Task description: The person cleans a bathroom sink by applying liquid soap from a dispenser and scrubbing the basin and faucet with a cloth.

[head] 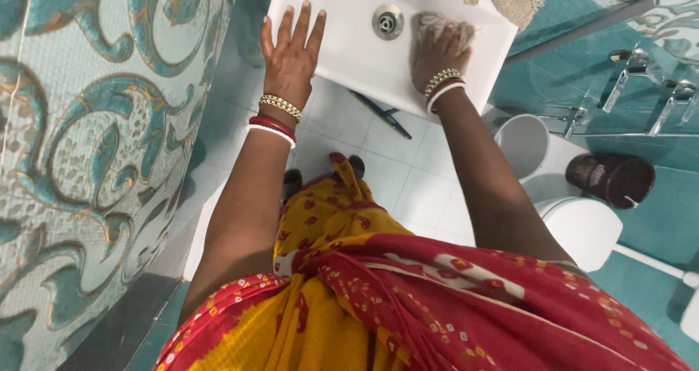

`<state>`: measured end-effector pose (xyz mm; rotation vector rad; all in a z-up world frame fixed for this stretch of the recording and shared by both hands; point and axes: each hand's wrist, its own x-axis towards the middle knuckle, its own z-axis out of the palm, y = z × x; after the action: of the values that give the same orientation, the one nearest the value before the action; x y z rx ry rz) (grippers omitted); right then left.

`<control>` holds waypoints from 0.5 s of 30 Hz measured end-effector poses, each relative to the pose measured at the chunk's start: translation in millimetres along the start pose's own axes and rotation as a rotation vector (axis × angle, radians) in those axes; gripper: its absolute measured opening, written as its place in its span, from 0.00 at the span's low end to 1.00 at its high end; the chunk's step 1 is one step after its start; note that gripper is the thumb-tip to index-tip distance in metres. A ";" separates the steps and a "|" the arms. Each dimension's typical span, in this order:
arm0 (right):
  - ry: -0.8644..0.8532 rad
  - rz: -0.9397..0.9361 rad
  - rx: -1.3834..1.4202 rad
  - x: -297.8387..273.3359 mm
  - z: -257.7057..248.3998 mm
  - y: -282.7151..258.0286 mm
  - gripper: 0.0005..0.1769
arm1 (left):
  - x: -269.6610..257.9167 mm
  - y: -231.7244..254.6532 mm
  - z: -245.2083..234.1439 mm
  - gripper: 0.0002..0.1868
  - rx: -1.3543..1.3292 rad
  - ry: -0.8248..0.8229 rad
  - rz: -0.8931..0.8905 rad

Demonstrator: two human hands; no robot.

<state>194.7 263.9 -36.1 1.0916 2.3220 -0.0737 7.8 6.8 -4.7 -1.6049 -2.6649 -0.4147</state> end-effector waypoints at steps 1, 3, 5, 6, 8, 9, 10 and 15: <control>-0.019 -0.031 0.139 9.4 -0.7 -26.8 0.41 | 0.3 -0.9 0.4 0.54 0.007 0.009 0.001; -0.040 0.001 0.098 39.2 -12.4 -81.6 0.45 | -0.3 -1.6 2.1 0.54 0.021 0.027 0.002; -0.023 -0.165 0.195 58.9 -12.1 -128.1 0.50 | -1.7 -1.6 5.3 0.55 0.087 0.032 0.005; 0.127 -0.302 0.217 66.6 -6.8 -152.6 0.49 | -2.7 -1.5 7.0 0.56 0.119 0.035 0.007; 0.337 -0.560 0.384 82.0 0.4 -167.9 0.50 | -1.3 1.0 10.3 0.54 0.088 0.037 -0.012; 0.386 -0.685 0.531 84.6 4.8 -168.6 0.52 | -1.4 0.9 10.7 0.54 0.073 0.038 -0.023; 0.432 -0.811 0.678 85.6 7.0 -168.7 0.53 | -0.4 -2.4 10.3 0.53 0.069 0.060 -0.011; 0.194 -0.509 0.225 43.3 -16.8 -85.4 0.47 | -1.1 -0.2 5.9 0.55 0.106 0.037 0.016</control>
<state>103.2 241.7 -59.9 0.5987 2.7692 -0.4482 8.9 7.1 -10.6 -1.5711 -2.5977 -0.2942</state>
